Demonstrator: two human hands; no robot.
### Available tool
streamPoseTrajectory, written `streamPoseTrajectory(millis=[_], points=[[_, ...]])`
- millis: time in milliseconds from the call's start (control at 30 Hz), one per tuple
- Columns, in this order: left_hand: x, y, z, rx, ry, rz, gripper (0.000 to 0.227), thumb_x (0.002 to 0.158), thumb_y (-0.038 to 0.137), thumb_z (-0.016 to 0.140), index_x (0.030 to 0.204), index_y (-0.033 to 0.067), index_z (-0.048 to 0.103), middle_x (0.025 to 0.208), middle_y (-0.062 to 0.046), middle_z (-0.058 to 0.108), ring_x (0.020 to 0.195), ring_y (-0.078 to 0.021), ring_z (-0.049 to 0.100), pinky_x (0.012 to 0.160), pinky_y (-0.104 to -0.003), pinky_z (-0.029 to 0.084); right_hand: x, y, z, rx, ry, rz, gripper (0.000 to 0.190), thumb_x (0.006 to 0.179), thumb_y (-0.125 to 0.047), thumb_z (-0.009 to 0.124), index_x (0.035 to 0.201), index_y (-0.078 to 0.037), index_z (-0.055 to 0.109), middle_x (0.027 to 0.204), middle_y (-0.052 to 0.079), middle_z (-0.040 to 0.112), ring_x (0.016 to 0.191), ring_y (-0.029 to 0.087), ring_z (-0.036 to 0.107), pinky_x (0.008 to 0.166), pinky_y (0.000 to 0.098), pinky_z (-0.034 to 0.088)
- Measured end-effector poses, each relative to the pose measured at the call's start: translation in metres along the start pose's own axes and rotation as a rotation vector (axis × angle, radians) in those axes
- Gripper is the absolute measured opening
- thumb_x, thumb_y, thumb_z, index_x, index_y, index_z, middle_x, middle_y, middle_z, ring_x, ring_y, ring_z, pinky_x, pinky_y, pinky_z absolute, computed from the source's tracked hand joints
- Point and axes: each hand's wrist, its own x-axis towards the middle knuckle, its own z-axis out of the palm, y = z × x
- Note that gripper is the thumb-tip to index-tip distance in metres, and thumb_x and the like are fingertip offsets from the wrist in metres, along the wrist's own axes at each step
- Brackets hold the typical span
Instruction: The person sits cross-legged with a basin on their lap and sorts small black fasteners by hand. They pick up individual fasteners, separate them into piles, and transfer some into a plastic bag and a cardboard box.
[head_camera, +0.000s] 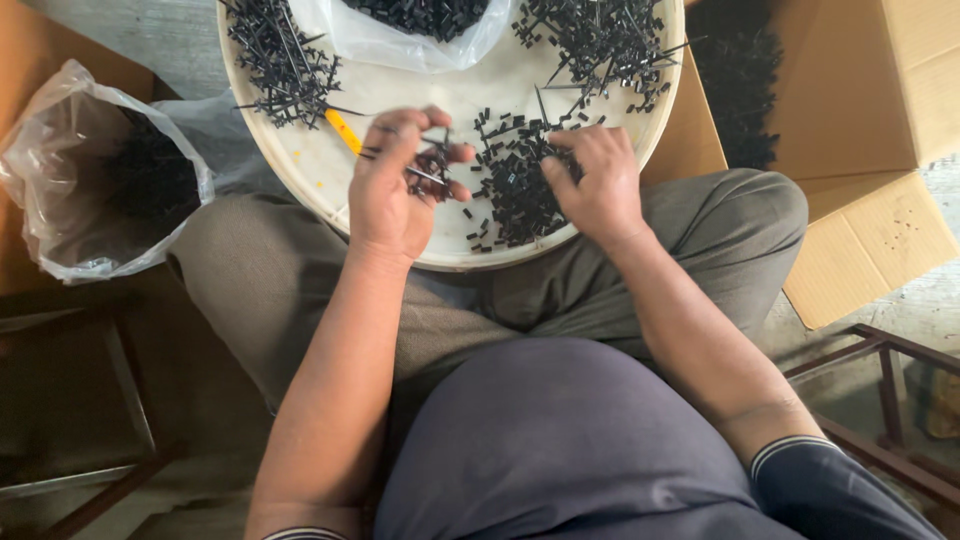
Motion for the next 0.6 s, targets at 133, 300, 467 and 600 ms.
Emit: streamPoseTrajectory(millis=[133, 300, 467, 600], points=[[0.003, -0.012, 0.000, 0.105, -0.075, -0.013, 0.016, 0.107, 0.012, 0.072, 0.104, 0.0092, 0.056, 0.108, -0.009, 0.066, 0.083, -0.0260, 0.069, 0.055, -0.038, 0.051, 0.003, -0.010, 0.007, -0.085, -0.070, 0.043, 0.025, 0.089, -0.021, 0.081, 0.112, -0.012, 0.075, 0.104, 0.007, 0.068, 0.106, 0.032, 0.056, 0.092, 0.0452, 0.039], [0.006, -0.026, -0.005, 0.130, 0.014, -0.171, 0.016, 0.096, 0.014, 0.066, 0.111, 0.0118, 0.062, 0.097, -0.007, 0.069, 0.072, -0.0214, 0.071, 0.046, -0.032, 0.049, -0.001, -0.004, 0.015, 0.031, -0.012, 0.032, 0.011, 0.093, -0.013, 0.078, 0.103, -0.012, 0.074, 0.108, 0.005, 0.069, 0.108, 0.031, 0.058, 0.095, 0.0429, 0.041], [0.014, -0.004, -0.016, 0.216, 0.409, 0.076, 0.015, 0.096, 0.017, 0.066, 0.109, 0.0125, 0.062, 0.097, -0.004, 0.066, 0.078, -0.0182, 0.068, 0.047, -0.032, 0.053, -0.001, -0.008, 0.009, 0.138, 0.060, 0.023, 0.010, 0.094, -0.007, 0.076, 0.102, -0.007, 0.070, 0.109, 0.010, 0.069, 0.105, 0.034, 0.061, 0.096, 0.0443, 0.047], [0.021, 0.035, -0.029, 0.269, 0.590, 0.330, 0.022, 0.097, 0.023, 0.071, 0.114, 0.0137, 0.061, 0.102, 0.000, 0.056, 0.097, -0.0142, 0.055, 0.064, -0.038, 0.057, 0.002, -0.011, 0.007, 0.199, 0.050, 0.039, 0.012, 0.094, -0.010, 0.077, 0.099, -0.006, 0.067, 0.107, 0.010, 0.069, 0.103, 0.033, 0.062, 0.093, 0.0429, 0.049]])
